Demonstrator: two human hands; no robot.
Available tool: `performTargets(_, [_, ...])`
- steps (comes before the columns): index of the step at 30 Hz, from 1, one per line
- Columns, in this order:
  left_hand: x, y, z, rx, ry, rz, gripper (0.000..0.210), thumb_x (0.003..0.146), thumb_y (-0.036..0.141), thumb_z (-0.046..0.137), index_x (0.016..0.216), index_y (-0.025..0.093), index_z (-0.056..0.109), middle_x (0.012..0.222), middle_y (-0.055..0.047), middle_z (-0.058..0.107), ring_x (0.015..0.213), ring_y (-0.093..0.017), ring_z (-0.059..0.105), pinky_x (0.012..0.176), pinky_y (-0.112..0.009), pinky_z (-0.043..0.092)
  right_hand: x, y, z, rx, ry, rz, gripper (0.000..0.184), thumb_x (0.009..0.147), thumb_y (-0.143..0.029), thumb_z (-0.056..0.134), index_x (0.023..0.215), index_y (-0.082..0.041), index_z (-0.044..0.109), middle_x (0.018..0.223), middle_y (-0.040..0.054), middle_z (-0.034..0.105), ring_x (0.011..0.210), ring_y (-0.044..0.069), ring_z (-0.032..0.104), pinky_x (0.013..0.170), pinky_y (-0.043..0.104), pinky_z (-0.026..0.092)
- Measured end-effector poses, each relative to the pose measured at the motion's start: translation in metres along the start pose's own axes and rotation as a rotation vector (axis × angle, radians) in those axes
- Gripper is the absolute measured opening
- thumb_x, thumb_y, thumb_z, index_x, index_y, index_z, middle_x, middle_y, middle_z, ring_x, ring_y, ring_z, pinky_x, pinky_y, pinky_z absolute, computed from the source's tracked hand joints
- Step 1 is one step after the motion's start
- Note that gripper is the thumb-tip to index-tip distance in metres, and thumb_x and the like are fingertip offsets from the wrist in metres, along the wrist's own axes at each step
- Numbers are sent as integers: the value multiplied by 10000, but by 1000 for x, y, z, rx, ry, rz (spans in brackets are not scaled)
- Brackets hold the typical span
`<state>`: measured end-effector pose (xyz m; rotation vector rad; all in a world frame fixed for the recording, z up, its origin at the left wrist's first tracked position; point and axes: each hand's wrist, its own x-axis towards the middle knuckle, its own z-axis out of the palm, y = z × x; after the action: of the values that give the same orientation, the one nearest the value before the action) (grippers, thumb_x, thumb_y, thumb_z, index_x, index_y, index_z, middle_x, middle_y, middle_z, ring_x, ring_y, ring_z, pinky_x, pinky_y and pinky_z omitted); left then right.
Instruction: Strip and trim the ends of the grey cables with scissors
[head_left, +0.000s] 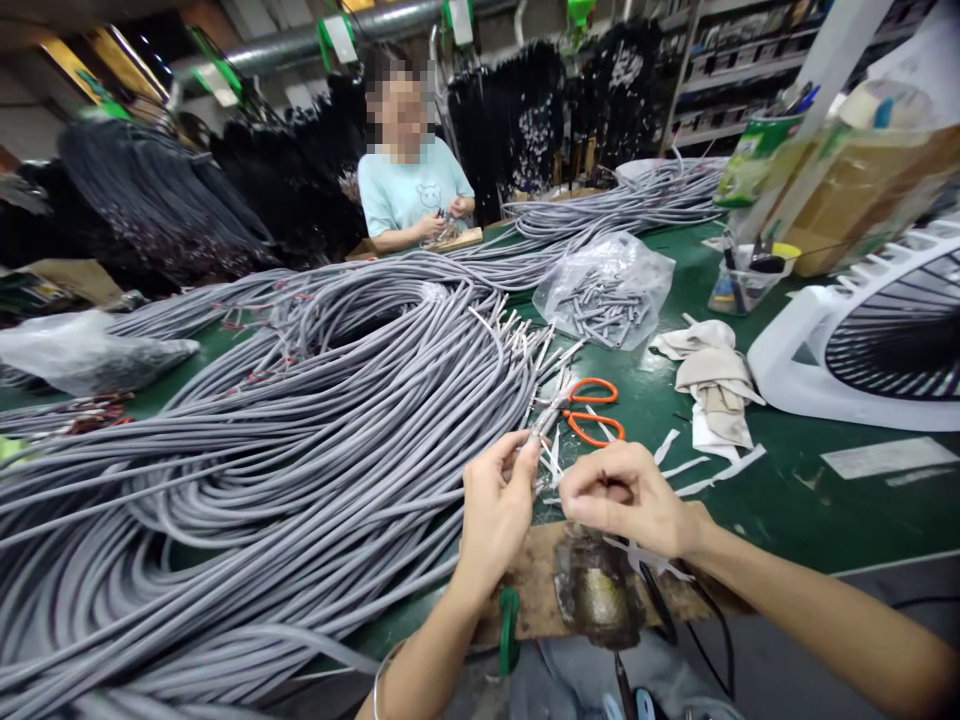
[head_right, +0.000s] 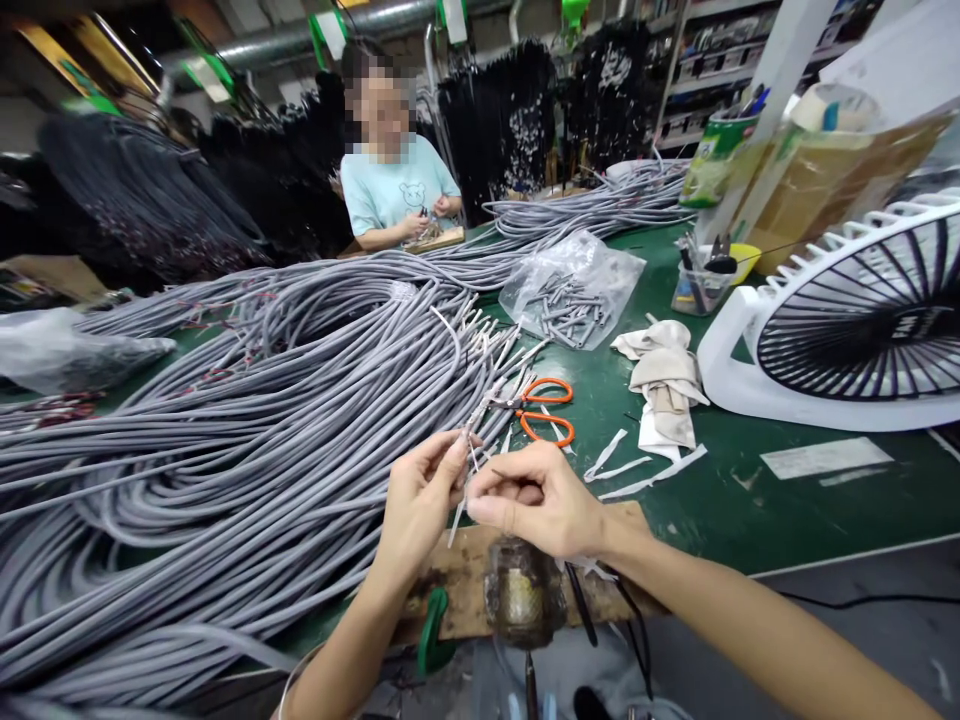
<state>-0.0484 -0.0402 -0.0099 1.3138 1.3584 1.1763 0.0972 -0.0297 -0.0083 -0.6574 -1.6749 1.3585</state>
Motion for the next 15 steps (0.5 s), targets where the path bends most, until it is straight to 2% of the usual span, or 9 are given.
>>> performTargets(2, [1, -1, 0, -14, 21, 6, 316, 806, 398, 512, 898, 113, 615, 540, 43, 398, 447, -61, 322, 410, -177, 254, 0, 0, 0, -128, 158, -43, 212, 738, -311, 595, 613, -148, 542, 473, -66, 339, 417, 41, 224, 380, 205, 157])
performTargets(4, [0, -2, 0, 25, 42, 37, 304, 796, 387, 529, 923, 122, 604, 528, 48, 399, 435, -64, 333, 413, -179, 269, 4, 3, 1, -214, 404, -40, 188, 686, -298, 661, 687, -159, 535, 476, -95, 258, 429, 44, 201, 391, 201, 156])
performTargets(5, [-1, -3, 1, 61, 49, 63, 290, 790, 372, 540, 940, 131, 600, 528, 47, 412, 437, -68, 347, 423, -179, 285, 6, 6, 1, -252, 474, -16, 223, 651, -289, 698, 741, -160, 540, 483, -105, 222, 433, 44, 189, 392, 198, 151])
performTargets(7, [-4, -4, 3, 147, 38, 115, 264, 789, 326, 543, 984, 155, 588, 535, 46, 439, 450, -77, 380, 446, -180, 315, 9, 10, 2, -311, 450, 47, 302, 603, -288, 737, 804, -150, 560, 484, -113, 204, 434, 44, 184, 387, 194, 141])
performTargets(9, [-6, -4, 4, 217, 6, 145, 259, 795, 291, 532, 1023, 175, 570, 550, 45, 463, 466, -84, 409, 460, -179, 332, 12, 13, 1, -356, 358, 85, 240, 641, -310, 707, 754, -132, 593, 477, -98, 264, 441, 47, 222, 386, 190, 163])
performTargets(12, [-5, -4, 3, 239, -17, 134, 287, 793, 301, 540, 1051, 177, 552, 570, 41, 494, 493, -93, 453, 472, -176, 361, 13, 13, -1, -410, 331, 36, 194, 769, -289, 578, 696, -117, 633, 500, -58, 369, 478, 56, 296, 428, 183, 238])
performTargets(15, [-1, -3, 2, 178, -8, 93, 338, 767, 333, 577, 1055, 159, 548, 615, 20, 558, 549, -111, 528, 518, -188, 422, 12, 11, -1, -466, 329, -3, 230, 812, -260, 504, 715, -114, 654, 494, -45, 412, 454, 54, 310, 425, 179, 249])
